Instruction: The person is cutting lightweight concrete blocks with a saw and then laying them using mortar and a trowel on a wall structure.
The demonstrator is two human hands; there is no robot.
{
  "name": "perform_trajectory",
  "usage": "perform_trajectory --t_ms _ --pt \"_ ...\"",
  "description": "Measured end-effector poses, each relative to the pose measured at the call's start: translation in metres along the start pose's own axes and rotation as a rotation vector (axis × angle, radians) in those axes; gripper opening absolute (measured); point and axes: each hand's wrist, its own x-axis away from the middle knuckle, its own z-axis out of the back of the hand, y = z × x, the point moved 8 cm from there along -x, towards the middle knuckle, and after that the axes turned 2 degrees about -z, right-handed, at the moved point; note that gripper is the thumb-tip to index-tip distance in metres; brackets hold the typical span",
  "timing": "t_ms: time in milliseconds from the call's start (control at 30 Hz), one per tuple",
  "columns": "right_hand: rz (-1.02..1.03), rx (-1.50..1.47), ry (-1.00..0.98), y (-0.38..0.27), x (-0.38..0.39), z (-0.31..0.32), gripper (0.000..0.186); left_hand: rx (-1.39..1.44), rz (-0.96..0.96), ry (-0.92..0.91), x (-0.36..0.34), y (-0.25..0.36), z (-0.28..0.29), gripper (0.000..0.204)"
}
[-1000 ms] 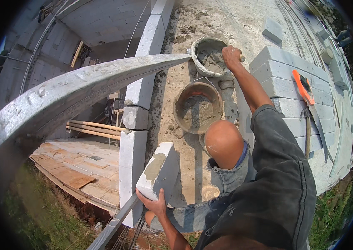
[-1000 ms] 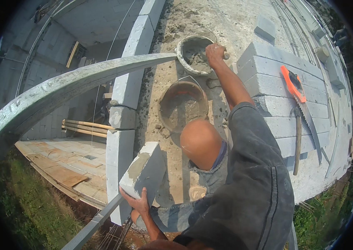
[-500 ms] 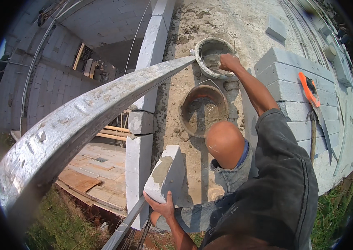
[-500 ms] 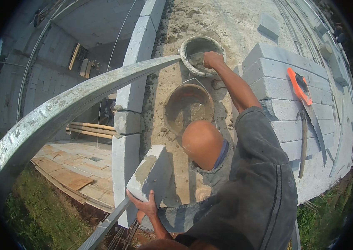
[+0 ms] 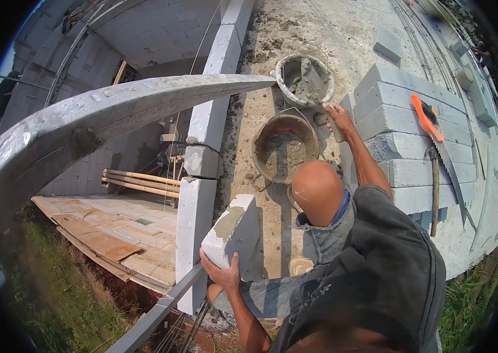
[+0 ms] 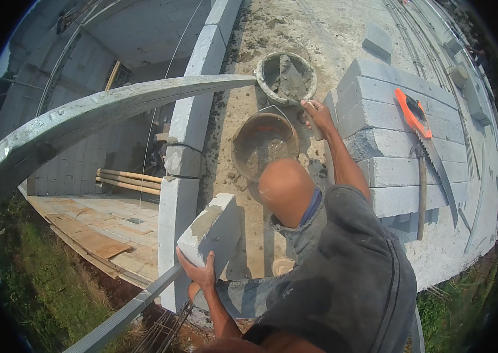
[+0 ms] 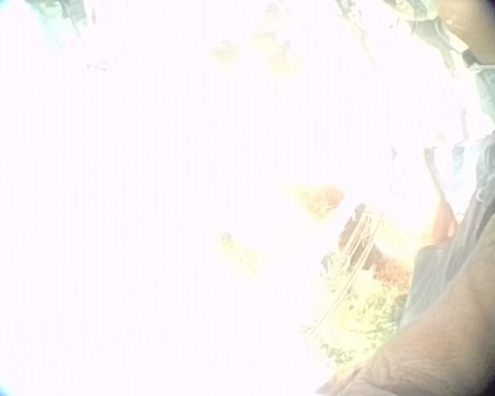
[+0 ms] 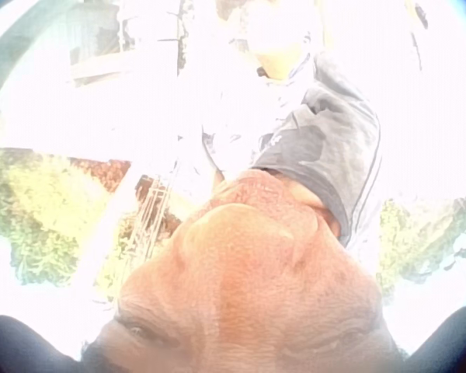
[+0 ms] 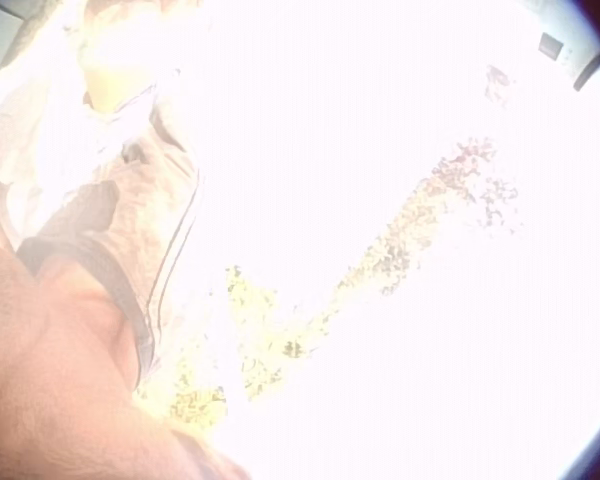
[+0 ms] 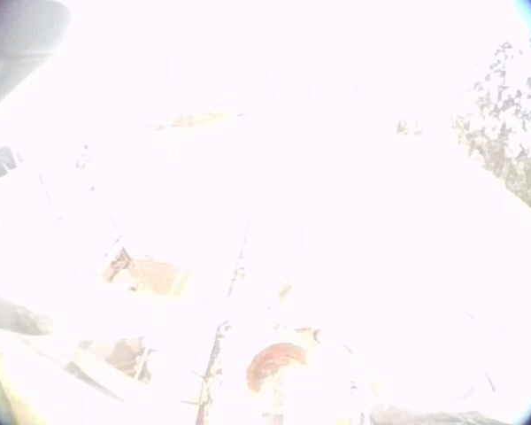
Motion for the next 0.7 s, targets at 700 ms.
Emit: perform_trajectory --t_ms 700 --pt "0.227 0.328 -0.579 0.045 0.28 -0.142 0.034 0.181 -0.018 -0.062 -0.002 -0.025 0.024 0.1"
